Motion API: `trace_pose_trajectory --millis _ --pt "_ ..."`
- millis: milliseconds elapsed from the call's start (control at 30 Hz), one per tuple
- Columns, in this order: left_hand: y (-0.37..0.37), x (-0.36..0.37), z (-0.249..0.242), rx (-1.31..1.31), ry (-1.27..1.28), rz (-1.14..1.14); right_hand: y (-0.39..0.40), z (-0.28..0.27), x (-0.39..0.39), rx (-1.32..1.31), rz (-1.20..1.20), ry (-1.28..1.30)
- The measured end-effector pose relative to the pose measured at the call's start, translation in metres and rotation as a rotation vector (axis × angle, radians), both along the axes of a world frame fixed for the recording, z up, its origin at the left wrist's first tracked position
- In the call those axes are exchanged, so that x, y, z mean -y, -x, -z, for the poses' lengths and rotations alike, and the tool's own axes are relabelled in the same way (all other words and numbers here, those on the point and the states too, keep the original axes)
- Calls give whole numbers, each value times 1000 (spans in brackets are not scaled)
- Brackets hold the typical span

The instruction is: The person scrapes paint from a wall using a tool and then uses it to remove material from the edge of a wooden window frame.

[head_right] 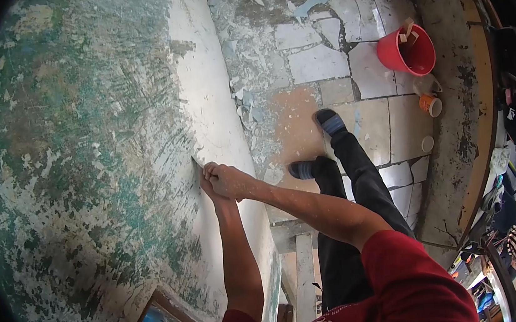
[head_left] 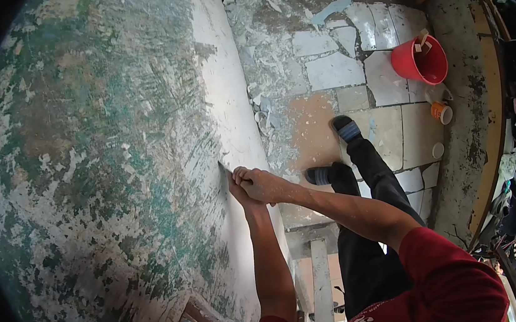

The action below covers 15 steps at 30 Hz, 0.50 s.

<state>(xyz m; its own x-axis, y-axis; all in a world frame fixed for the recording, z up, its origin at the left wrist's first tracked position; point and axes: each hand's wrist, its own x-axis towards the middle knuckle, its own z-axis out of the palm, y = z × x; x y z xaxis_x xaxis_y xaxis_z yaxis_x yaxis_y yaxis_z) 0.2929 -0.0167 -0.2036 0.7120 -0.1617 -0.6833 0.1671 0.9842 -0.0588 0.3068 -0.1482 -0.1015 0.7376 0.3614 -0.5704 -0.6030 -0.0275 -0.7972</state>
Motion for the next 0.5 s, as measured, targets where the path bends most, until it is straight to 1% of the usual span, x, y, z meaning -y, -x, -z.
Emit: trace_pose_trajectory --millis 33,100,167,200,267,300,367,400,433,467,500 --pt "-1 -5 2 -23 -28 15 -3 -2 0 -60 -46 -6" --pt "-14 -4 3 -85 -46 14 -15 5 -4 -145 -29 -46" --pt "-22 9 -8 -9 -167 103 -23 17 -6 -172 -13 -75" --pt "-23 15 -11 25 -227 149 -22 13 0 -146 -23 -37" --pt "-3 6 5 58 -86 44 -17 -5 10 -92 -53 35" --pt "-1 9 -2 73 -18 -9 -14 -7 10 -81 -115 57" --pt "-2 13 -11 -20 -98 -15 -11 -7 8 -100 -66 2" --pt "-7 18 -27 -68 -142 -16 -9 -10 5 -110 -40 -30" --pt "-9 19 -34 -112 -184 -19 -12 3 -5 -82 38 -88" --pt "-11 19 -31 -86 -176 -21 -10 16 -6 -130 -13 -67" --pt "-14 22 -26 -58 -162 -18 -18 5 5 -177 -60 -40"
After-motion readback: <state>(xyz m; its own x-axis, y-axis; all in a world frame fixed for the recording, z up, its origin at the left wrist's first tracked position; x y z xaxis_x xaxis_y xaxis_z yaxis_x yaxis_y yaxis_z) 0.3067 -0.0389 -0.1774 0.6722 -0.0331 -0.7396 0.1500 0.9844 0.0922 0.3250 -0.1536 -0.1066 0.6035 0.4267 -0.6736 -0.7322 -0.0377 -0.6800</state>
